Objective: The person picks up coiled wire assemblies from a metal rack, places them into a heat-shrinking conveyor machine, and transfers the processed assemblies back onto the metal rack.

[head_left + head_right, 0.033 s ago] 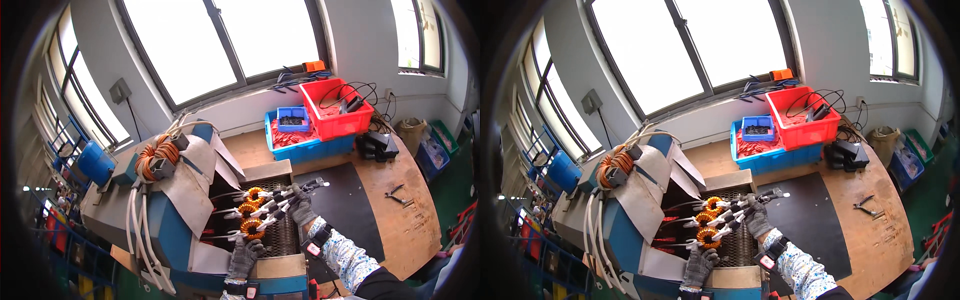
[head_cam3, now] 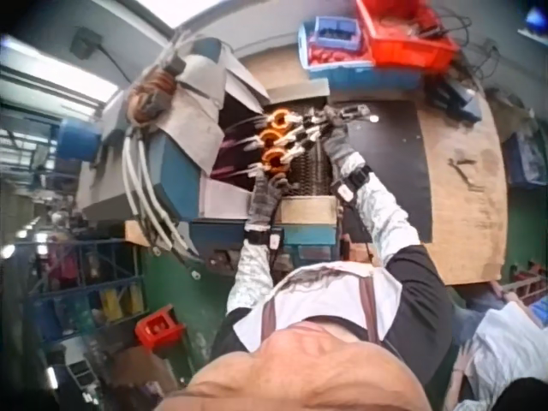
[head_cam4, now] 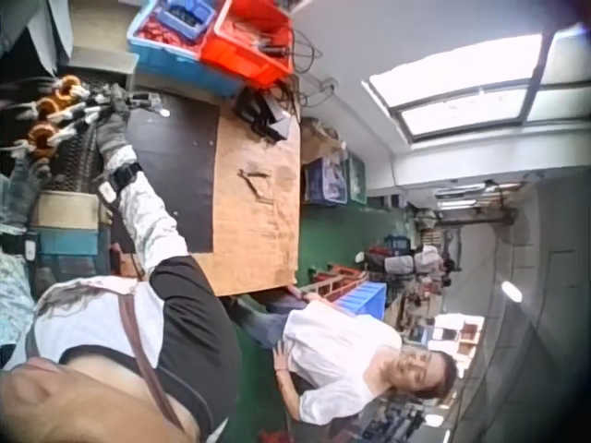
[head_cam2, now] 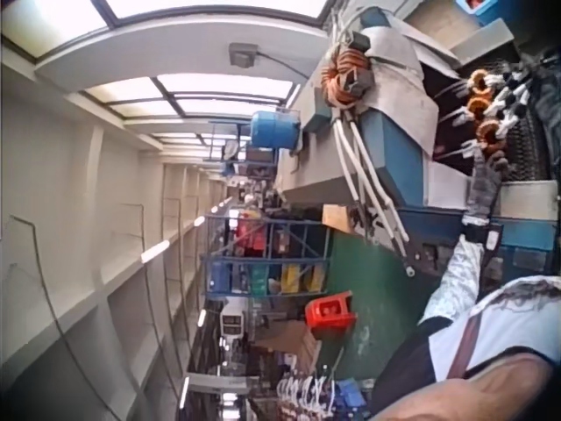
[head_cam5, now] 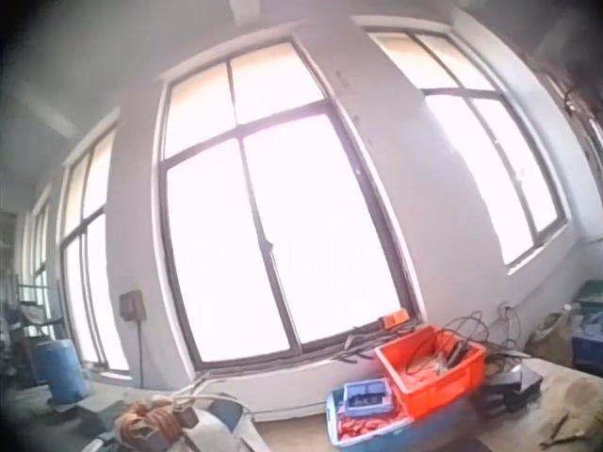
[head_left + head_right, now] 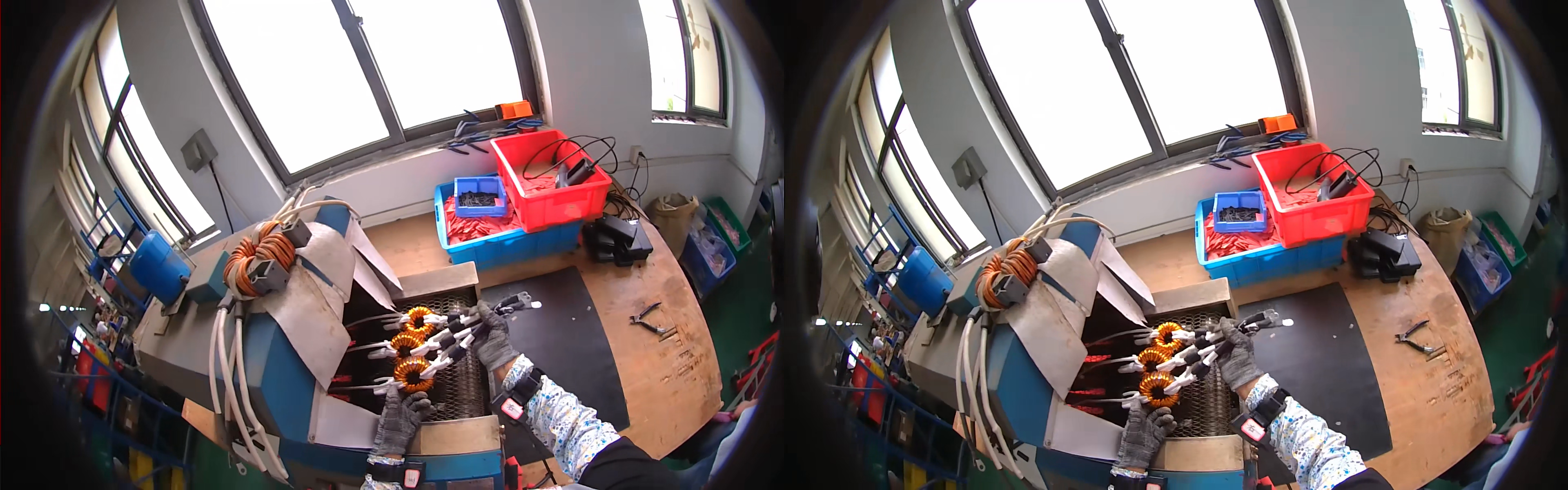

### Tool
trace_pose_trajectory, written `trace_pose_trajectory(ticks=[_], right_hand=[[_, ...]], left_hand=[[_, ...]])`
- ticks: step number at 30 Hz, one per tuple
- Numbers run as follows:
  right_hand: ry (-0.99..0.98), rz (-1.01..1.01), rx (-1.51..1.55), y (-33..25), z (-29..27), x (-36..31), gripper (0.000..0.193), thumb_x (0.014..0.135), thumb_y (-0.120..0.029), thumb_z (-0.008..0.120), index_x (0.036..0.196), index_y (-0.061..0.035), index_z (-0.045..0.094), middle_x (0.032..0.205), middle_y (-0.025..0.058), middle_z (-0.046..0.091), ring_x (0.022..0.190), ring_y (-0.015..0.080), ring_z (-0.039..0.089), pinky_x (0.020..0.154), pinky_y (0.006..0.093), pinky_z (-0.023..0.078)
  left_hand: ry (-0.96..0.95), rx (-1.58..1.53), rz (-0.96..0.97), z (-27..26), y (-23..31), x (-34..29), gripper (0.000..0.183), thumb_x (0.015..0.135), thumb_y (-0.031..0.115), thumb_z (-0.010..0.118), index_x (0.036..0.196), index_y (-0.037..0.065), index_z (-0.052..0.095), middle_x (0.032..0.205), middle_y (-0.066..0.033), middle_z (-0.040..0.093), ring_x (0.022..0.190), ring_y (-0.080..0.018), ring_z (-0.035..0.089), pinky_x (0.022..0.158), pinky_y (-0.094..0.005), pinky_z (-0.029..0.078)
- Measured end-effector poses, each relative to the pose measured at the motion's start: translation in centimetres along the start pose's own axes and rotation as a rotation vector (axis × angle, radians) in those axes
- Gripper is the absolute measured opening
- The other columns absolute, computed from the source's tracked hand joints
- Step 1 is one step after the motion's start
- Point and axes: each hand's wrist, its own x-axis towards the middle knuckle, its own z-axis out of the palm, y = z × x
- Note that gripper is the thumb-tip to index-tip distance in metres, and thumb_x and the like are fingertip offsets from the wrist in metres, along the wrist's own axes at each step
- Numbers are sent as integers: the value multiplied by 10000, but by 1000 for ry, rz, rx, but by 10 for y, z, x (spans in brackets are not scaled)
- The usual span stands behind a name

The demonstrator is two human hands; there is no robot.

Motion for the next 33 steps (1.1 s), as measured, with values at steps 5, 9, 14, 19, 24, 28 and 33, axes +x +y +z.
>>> trace_pose_trajectory(ticks=[5, 9, 14, 19, 24, 28, 33], right_hand=[[-175, -240, -106, -15, 53, -56, 104, 656, -70, 591, 639, -63, 489, 621, 11, 474, 639, 135, 475, 689, 274, 428], [-522, -569, -173, -59, 84, -112, 133, 606, -54, 581, 578, -72, 451, 577, 24, 448, 555, 151, 416, 708, 333, 414], [-497, -828, -295, -109, 96, -198, 155, 480, -68, 560, 509, -88, 409, 510, 41, 421, 509, 176, 389, 741, 349, 390], [-505, -1055, -461, -134, 101, -293, 167, 443, -67, 556, 472, -97, 394, 417, 39, 400, 410, 174, 357, 725, 324, 394], [-447, -1273, -683, -125, 106, -393, 150, 536, -26, 629, 590, -66, 495, 506, 33, 480, 461, 169, 427, 663, 325, 399], [-256, -1404, -831, -103, 107, -449, 160, 557, -53, 646, 589, -66, 490, 526, 29, 481, 489, 162, 436, 650, 317, 395], [75, -1449, -874, -72, 99, -503, 185, 582, -88, 668, 588, -67, 484, 552, 24, 483, 523, 154, 449, 634, 308, 390]], left_hand=[[-86, 102, -22, -14, -5, -9, 534, 845, 474, 494, 1171, 63, 393, 854, -141, 576, 715, -244, 594, 668, -379, 524], [-268, 126, -79, 38, -24, -39, 537, 832, 453, 527, 1121, 5, 462, 860, -114, 596, 738, -245, 609, 679, -380, 515], [-450, 240, -165, 75, -61, -67, 546, 806, 430, 579, 1116, -3, 459, 912, -108, 587, 817, -228, 606, 742, -362, 499], [-726, 327, -343, 99, -81, -98, 535, 829, 401, 565, 1166, 3, 446, 960, -93, 575, 932, -185, 556, 850, -325, 425], [-1053, 774, -515, 105, -107, -111, 510, 857, 395, 518, 1192, 13, 472, 960, -45, 572, 898, -105, 534, 813, -250, 416], [-1449, 1002, -775, 88, -148, -126, 484, 865, 391, 501, 1165, 12, 485, 945, -50, 567, 879, -107, 523, 784, -241, 411], [-1747, 1100, -999, 80, -169, -161, 440, 875, 375, 481, 1117, 8, 502, 917, -67, 560, 845, -126, 513, 748, -249, 405]])
